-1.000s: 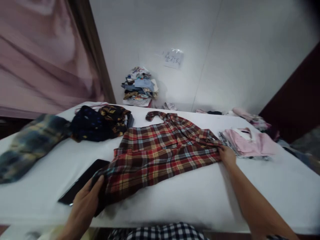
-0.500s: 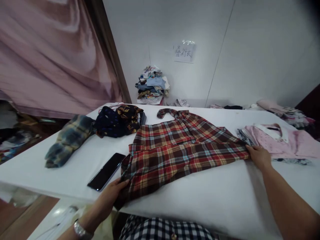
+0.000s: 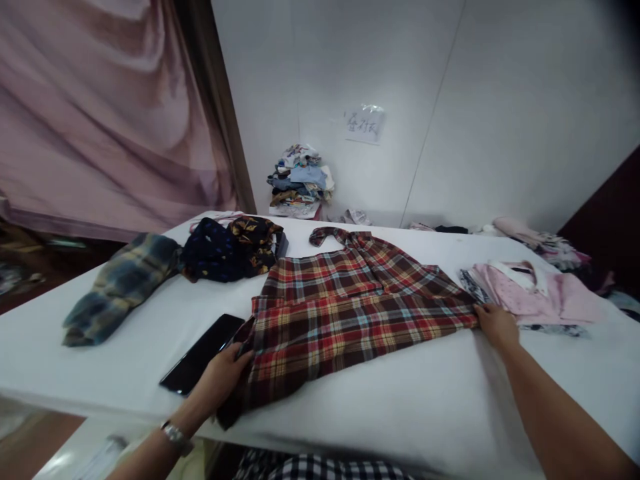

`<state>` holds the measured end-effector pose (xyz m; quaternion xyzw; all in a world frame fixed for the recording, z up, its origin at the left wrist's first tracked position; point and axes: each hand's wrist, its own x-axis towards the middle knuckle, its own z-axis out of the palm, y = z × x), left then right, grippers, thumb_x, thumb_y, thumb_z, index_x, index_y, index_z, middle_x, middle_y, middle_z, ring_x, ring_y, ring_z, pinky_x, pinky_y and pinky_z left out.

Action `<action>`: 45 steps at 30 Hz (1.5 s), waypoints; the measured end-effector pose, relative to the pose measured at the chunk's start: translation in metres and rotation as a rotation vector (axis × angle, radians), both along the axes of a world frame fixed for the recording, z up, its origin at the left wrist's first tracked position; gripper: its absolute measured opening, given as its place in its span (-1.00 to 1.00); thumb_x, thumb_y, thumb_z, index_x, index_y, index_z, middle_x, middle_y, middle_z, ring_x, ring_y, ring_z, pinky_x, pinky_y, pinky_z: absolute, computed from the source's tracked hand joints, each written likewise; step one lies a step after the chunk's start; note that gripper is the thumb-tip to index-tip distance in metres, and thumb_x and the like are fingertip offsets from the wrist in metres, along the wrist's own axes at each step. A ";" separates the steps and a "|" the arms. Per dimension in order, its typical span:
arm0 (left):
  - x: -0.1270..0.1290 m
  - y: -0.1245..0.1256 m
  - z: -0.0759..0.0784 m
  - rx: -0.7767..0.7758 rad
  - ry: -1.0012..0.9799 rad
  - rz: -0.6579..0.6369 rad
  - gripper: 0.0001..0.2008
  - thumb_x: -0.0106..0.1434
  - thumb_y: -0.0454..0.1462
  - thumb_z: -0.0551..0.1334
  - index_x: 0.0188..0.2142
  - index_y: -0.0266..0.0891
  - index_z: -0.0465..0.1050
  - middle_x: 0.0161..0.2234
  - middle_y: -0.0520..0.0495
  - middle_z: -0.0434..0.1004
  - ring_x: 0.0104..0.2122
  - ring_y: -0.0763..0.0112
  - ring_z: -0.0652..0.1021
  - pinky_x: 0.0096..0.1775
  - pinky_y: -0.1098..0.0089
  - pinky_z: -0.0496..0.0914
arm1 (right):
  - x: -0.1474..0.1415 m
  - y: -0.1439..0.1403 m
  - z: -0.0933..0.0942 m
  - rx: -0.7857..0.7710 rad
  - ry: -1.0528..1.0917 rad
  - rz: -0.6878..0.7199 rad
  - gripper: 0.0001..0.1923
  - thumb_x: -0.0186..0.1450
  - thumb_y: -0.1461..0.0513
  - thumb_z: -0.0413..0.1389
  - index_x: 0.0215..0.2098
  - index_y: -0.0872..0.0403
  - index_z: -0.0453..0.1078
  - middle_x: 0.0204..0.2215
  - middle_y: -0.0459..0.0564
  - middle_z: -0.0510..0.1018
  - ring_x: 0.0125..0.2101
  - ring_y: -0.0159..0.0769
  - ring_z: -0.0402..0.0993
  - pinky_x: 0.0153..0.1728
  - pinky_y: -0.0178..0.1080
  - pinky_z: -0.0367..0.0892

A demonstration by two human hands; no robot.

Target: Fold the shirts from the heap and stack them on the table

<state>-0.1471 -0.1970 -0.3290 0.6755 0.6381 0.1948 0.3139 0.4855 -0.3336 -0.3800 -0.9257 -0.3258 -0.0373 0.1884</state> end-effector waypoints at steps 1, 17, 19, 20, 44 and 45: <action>-0.006 0.003 0.000 0.012 0.114 -0.041 -0.75 0.18 -0.08 0.10 -0.40 -0.16 0.44 -0.49 -0.06 0.60 -0.36 0.13 0.63 -0.26 0.27 0.46 | -0.003 0.001 0.003 -0.022 0.000 -0.005 -0.65 0.26 0.06 0.00 -0.41 0.06 0.54 -0.40 0.15 0.61 -0.38 -0.07 0.52 -0.38 -0.12 0.35; 0.044 0.049 -0.019 0.273 0.310 -0.495 -0.49 0.24 0.03 0.12 0.08 -0.12 0.50 0.18 -0.13 0.44 0.19 0.00 0.41 0.21 0.03 0.29 | -0.126 0.044 -0.013 -0.206 0.005 0.508 -0.34 0.38 -0.09 -0.12 0.34 0.04 0.16 0.37 0.15 0.07 0.38 0.01 -0.11 0.28 0.21 -0.12; 0.060 0.063 0.001 0.235 0.250 -0.478 -0.55 0.30 0.01 0.07 -0.01 -0.12 0.54 0.08 -0.13 0.55 0.09 0.03 0.52 0.14 0.10 0.38 | -0.120 0.043 -0.020 -0.189 -0.022 0.494 -0.34 0.39 -0.09 -0.15 0.34 0.04 0.15 0.38 0.14 0.06 0.38 -0.02 -0.13 0.29 0.19 -0.14; 0.075 0.071 0.013 0.246 0.232 -0.490 -0.58 0.31 -0.01 0.06 -0.04 -0.12 0.54 0.03 -0.13 0.59 0.04 0.05 0.55 0.09 0.13 0.41 | -0.118 0.043 -0.022 -0.175 -0.033 0.492 -0.34 0.40 -0.09 -0.15 0.34 0.03 0.16 0.38 0.13 0.06 0.38 -0.02 -0.12 0.29 0.19 -0.14; 0.424 0.240 0.038 0.655 0.760 -1.084 -0.69 -0.04 -0.43 0.22 -0.25 -0.32 0.56 -0.22 -0.31 0.64 0.01 0.00 0.46 0.25 -0.11 -0.16 | -0.121 0.046 -0.014 -0.042 0.105 0.527 -0.33 0.35 -0.16 -0.07 0.32 -0.06 0.21 0.38 0.08 0.03 0.38 0.03 -0.12 0.30 0.24 -0.24; 0.418 0.243 0.045 0.669 0.756 -1.085 -0.70 -0.05 -0.42 0.22 -0.28 -0.32 0.56 -0.20 -0.31 0.63 0.02 0.01 0.45 0.25 -0.10 -0.16 | -0.119 0.046 -0.012 -0.033 0.127 0.525 -0.32 0.34 -0.16 -0.04 0.30 -0.04 0.23 0.37 0.08 0.06 0.37 0.04 -0.11 0.30 0.25 -0.25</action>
